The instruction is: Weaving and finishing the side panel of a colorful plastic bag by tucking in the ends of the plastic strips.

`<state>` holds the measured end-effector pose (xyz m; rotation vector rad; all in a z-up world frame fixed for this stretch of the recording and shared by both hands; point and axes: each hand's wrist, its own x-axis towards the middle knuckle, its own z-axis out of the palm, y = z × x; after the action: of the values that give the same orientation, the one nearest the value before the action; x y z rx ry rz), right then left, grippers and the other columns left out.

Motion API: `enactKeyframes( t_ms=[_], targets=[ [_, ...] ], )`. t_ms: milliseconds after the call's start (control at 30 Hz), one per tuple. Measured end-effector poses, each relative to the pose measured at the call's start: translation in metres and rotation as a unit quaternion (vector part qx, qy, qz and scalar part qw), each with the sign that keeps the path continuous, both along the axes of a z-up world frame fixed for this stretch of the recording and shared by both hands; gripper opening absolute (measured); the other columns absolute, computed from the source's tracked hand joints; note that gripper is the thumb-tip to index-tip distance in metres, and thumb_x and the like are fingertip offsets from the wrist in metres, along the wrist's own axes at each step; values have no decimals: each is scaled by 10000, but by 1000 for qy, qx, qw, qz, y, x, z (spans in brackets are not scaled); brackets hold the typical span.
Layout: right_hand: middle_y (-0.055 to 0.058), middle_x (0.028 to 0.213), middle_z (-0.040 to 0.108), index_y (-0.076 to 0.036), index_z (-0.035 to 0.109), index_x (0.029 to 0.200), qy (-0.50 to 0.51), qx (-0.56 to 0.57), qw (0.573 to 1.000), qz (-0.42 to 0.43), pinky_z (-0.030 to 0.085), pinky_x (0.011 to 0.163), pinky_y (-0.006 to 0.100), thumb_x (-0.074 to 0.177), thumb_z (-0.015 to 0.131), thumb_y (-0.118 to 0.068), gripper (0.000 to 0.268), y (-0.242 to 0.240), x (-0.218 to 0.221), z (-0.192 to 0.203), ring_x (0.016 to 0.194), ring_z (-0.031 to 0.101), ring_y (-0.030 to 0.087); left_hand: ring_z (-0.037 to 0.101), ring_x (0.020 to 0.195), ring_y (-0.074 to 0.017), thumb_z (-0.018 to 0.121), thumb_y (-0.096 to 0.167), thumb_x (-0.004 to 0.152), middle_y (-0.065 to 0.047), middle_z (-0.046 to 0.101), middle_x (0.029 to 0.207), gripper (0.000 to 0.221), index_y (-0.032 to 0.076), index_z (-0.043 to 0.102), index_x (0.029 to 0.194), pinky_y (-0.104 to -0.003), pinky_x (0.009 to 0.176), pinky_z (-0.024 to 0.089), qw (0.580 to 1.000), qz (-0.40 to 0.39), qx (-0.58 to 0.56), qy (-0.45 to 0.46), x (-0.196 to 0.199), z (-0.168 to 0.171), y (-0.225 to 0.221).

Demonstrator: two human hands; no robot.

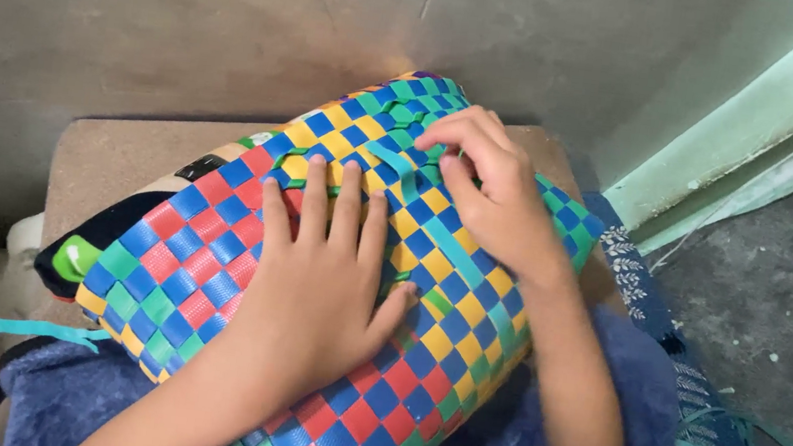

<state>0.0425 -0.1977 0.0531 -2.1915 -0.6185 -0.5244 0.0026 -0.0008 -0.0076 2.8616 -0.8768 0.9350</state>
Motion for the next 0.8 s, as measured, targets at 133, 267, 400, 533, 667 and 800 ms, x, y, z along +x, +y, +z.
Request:
enactKeyframes(
  t_ms=[133, 267, 400, 533, 667, 800],
  targets=[
    [96, 1216, 647, -58, 672, 1219, -67, -195, 972, 111, 465, 1044, 427, 998, 534, 95, 302, -8, 23, 4, 1153, 594, 265, 421, 1427, -493, 339, 702, 949, -241, 508, 1528, 848, 58, 535, 1464, -714, 1101, 310, 1000, -1, -9, 7, 1, 1, 0],
    [121, 1240, 671, -3, 688, 1219, -142, -224, 942, 205, 509, 999, 443, 1010, 603, 105, 250, -9, 40, 11, 1050, 579, 305, 431, 1416, -491, 355, 715, 935, -240, 515, 1520, 854, 58, 546, 1446, -714, 1085, 323, 1000, 1, -8, 10, 1, 5, -1],
    [124, 1175, 704, 15, 697, 1171, -182, -244, 927, 221, 511, 933, 449, 1025, 592, 82, 192, -9, 42, 10, 1020, 620, 307, 431, 1422, -487, 349, 696, 947, -232, 521, 1518, 847, 41, 530, 1453, -702, 1077, 343, 1000, 2, -12, 5, 1, 7, -1],
    [166, 1019, 720, 53, 709, 1023, -152, -167, 954, 197, 563, 880, 401, 953, 594, 171, 179, -9, 27, 6, 942, 684, 307, 413, 1434, -493, 367, 670, 939, -228, 513, 1525, 814, 50, 539, 1438, -707, 1088, 331, 1000, -1, -18, 13, 0, 7, 0],
    [140, 976, 746, 33, 735, 967, -100, -118, 965, 212, 590, 884, 384, 907, 588, 223, 247, -11, 24, 3, 925, 708, 283, 412, 1435, -498, 369, 653, 945, -233, 510, 1530, 797, 54, 547, 1440, -709, 1090, 331, 1000, -4, -22, 17, 0, 6, 0],
    [124, 968, 757, 9, 758, 966, -53, -106, 971, 207, 612, 855, 354, 922, 646, 163, 195, -15, 27, 0, 901, 718, 262, 412, 1437, -495, 360, 657, 951, -230, 520, 1522, 801, 54, 555, 1441, -705, 1086, 336, 1000, -5, -23, 13, -1, 8, 1]
  ],
)
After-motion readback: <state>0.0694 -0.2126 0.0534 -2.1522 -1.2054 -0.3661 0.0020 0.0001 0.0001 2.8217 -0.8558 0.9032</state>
